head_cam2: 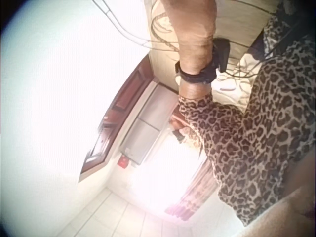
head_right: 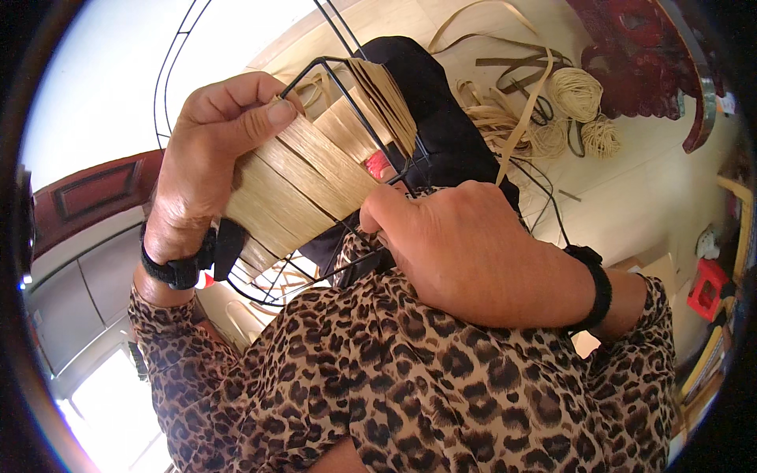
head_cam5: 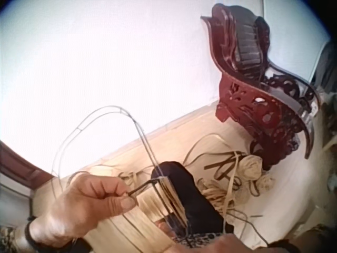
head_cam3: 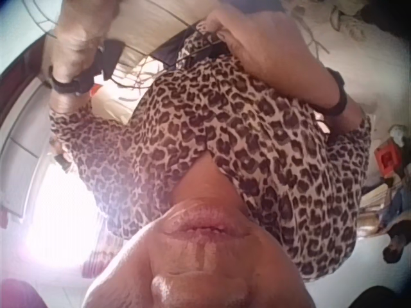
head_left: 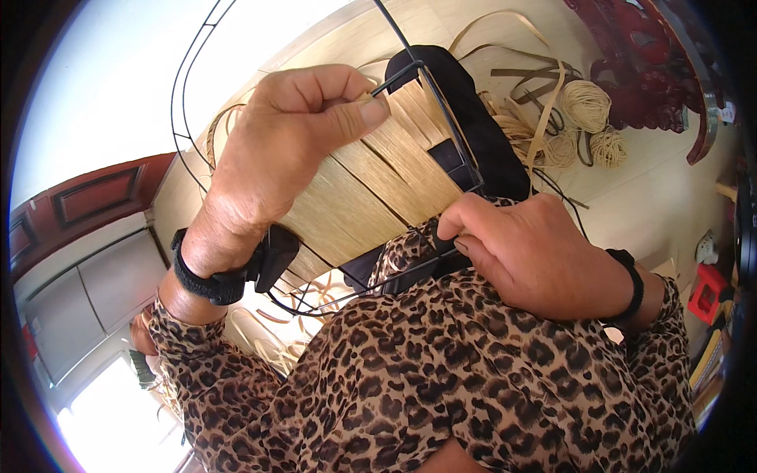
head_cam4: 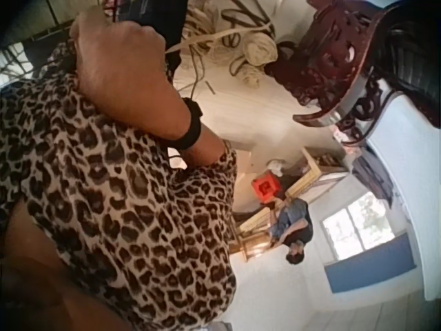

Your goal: The person weaves strips of bamboo through a metal frame to form a basket, using scissors to trim the strips as needed.

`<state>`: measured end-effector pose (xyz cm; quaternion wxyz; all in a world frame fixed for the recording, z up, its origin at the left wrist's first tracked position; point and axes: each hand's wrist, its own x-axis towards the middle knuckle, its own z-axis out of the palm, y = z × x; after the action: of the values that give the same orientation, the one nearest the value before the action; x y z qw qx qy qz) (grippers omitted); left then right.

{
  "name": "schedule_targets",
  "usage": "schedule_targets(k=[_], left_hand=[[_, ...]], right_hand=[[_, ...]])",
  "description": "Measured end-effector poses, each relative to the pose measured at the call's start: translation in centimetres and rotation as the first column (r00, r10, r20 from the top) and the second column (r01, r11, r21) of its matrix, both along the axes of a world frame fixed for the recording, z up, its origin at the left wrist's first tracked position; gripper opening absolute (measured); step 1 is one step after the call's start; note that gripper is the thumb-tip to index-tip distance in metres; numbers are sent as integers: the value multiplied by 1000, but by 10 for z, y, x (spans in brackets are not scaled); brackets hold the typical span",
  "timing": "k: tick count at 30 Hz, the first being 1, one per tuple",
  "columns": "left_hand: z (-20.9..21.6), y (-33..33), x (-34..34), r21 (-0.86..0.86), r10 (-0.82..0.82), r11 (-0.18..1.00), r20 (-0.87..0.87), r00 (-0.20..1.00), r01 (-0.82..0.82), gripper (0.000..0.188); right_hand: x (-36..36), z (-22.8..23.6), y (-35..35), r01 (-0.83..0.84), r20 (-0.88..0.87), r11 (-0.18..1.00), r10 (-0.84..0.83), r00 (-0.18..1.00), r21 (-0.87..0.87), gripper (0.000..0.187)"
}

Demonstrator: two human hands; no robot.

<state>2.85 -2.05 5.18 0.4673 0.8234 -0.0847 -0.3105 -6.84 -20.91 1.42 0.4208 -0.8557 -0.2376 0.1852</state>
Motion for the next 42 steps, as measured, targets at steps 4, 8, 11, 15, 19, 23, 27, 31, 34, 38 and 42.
schedule_targets(k=[4,8,11,15,19,23,27,31,34,38,42], left_hand=[[-1,-2,-13,211,-276,960,575,770,186,37],[-6,-7,-24,331,-411,907,834,368,262,35],[-5,-11,-34,461,-564,821,750,347,338,31],[-10,-11,-34,513,-694,700,651,306,497,33],[-14,-11,-29,511,-729,655,622,287,557,31],[-9,-11,-25,499,-733,653,606,309,570,26],[-13,-10,-25,477,-716,668,620,320,571,24],[-10,-11,-24,468,-710,678,617,339,567,23],[-11,-11,-24,437,-686,709,610,398,553,20],[-12,-10,-20,462,-683,719,609,403,519,17],[-13,-12,-15,463,-682,720,607,408,516,13]], right_hand=[[-2,-4,-4,-46,-42,998,48,998,53,13],[-5,-13,-4,-40,54,994,34,998,105,15],[-2,-12,-3,-57,46,996,53,998,74,17],[0,-6,-4,-120,27,993,120,992,-11,21],[2,-4,-2,-162,33,985,165,986,-62,23],[3,-3,-3,-155,67,987,157,985,-30,24],[3,-7,-3,-117,10,993,117,993,-2,18],[6,-6,-1,-131,3,990,132,991,-51,17],[6,-8,1,-124,32,989,127,991,-78,15],[8,-11,-3,-106,-24,990,109,994,91,12],[4,-15,-6,103,-199,972,-61,978,212,10]])
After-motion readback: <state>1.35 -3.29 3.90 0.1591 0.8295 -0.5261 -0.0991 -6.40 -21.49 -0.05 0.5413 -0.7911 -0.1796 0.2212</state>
